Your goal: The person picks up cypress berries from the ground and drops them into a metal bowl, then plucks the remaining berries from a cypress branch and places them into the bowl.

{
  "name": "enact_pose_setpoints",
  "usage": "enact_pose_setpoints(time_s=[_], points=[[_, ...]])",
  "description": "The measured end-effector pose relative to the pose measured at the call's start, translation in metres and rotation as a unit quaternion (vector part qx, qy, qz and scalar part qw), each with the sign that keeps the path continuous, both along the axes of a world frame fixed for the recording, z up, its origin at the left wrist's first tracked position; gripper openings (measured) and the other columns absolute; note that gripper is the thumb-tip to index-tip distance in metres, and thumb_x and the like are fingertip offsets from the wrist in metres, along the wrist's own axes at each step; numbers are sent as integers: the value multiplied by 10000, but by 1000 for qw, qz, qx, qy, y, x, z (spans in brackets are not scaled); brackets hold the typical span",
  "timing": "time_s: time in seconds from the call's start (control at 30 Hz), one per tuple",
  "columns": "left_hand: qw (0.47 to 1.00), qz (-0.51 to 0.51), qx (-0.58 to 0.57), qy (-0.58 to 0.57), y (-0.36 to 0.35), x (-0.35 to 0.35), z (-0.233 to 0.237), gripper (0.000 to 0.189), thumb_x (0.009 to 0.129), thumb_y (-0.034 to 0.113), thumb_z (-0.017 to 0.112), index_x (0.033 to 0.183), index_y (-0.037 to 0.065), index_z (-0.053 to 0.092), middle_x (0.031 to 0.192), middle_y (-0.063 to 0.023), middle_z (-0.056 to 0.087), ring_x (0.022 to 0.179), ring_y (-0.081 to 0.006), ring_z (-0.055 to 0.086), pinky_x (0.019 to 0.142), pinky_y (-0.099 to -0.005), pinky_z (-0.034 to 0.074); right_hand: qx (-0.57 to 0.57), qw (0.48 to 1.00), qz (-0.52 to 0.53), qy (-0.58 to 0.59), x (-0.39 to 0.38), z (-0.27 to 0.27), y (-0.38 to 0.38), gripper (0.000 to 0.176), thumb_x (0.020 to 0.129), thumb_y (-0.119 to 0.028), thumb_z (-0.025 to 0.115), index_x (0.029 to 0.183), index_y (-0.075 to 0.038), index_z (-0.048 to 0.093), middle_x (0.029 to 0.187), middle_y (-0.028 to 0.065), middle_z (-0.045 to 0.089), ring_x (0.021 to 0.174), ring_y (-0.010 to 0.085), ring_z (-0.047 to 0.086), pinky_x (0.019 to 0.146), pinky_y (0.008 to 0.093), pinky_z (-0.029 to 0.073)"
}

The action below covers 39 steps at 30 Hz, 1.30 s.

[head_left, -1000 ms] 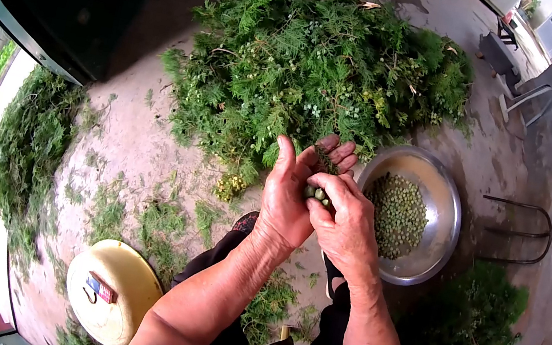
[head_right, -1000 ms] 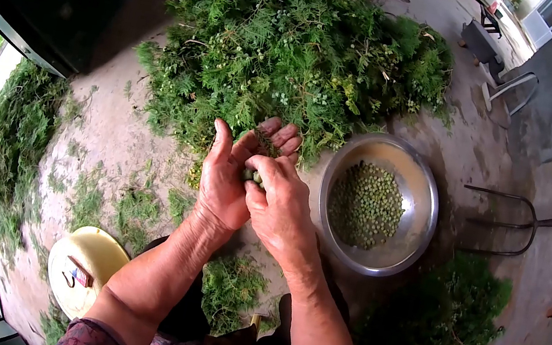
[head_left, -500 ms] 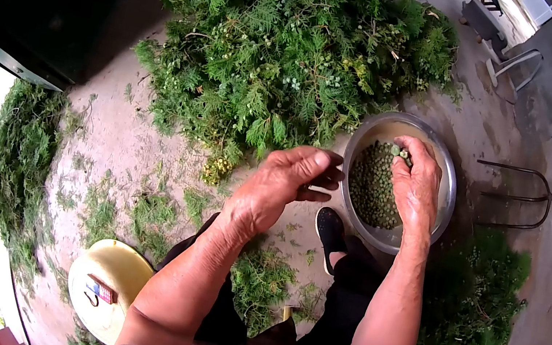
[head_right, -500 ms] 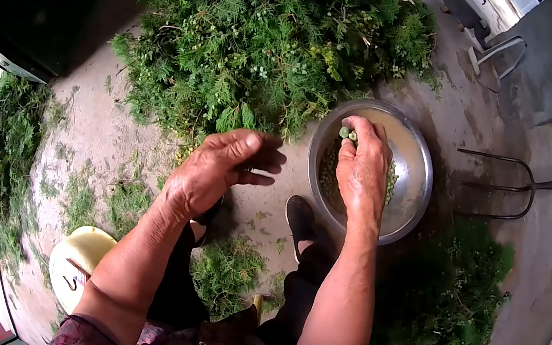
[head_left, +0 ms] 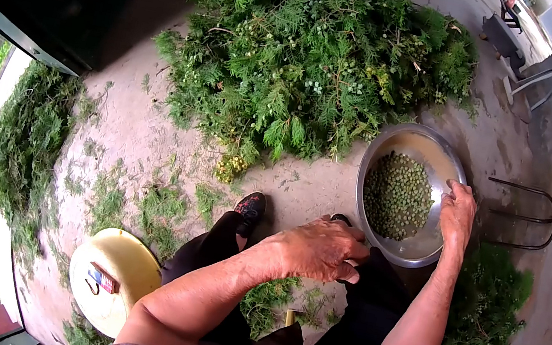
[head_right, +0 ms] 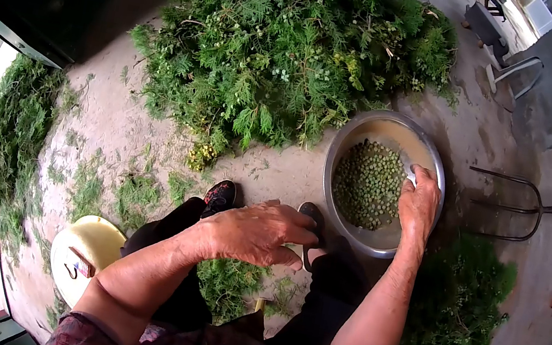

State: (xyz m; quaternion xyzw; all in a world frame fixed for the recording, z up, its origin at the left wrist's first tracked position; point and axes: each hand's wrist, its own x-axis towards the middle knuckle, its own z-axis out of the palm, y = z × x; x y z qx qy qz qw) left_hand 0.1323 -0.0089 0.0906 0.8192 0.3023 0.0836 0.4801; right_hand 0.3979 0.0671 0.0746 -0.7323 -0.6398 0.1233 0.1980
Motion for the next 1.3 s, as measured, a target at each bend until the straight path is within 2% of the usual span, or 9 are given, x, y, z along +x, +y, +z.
enact_pose_setpoints(time_s=[0.07,0.17,0.3,0.37,0.53,0.6,0.77,1.03,1.3], points=[[992,14,74,99,-4,3,0,350,772,315,631,1012,65,586,1077,-149,534,1056,-316,508,932,-478,373,15,998,2,53,-20,12,-3,265,799,-31,567,1055,37,576,1012,159,596,911,280,583,804,329,458],[957,38,195,213,-11,10,-15,282,735,283,654,900,64,586,895,-101,551,952,-274,553,879,-530,391,34,950,25,309,-56,17,-9,246,839,-87,571,1056,27,587,969,107,620,880,210,588,764,316,463],[939,9,213,270,-8,15,-13,304,776,240,597,969,8,559,921,-124,577,936,-257,559,875,-506,398,-27,706,19,708,-129,50,-47,236,881,-136,541,1071,2,568,973,87,622,904,191,586,774,325,467],[937,-31,191,292,-8,17,-9,315,825,218,529,1050,-3,526,1016,-132,578,979,-240,552,879,-473,404,-77,612,23,787,-157,74,-70,255,910,-135,480,1132,-14,512,1057,107,582,1001,239,548,837,376,450],[986,73,142,45,-25,5,-19,533,886,272,403,1372,95,275,1403,-137,309,1308,-298,266,1036,-513,241,-77,533,104,836,-194,133,-115,332,935,-177,407,1236,-38,412,1176,96,509,1147,237,444,908,397,402],[979,118,166,26,-31,14,-28,448,877,261,421,1282,89,336,1295,-129,371,1215,-280,316,1011,-478,266,-97,508,142,844,-199,134,-121,328,924,-181,414,1218,-37,417,1161,95,509,1132,236,446,902,395,403],[942,56,257,209,-26,25,-33,193,804,202,506,882,43,582,855,-118,555,805,-229,531,859,-431,405,-138,466,219,846,-197,124,-122,320,894,-190,432,1174,-36,428,1124,93,508,1096,235,452,886,389,403],[947,24,242,211,-16,40,-18,187,725,50,558,909,20,538,871,-114,564,822,-238,577,849,-439,426,-156,431,417,785,-190,108,-124,308,848,-206,460,1103,-34,445,1064,90,507,1037,232,460,861,380,404],[949,-3,211,234,-11,44,-13,249,779,187,609,976,67,516,920,-73,539,919,-226,543,891,-408,393,-118,415,545,718,-189,110,-134,300,801,-222,488,1032,-32,462,1005,86,506,978,229,469,836,371,405]])
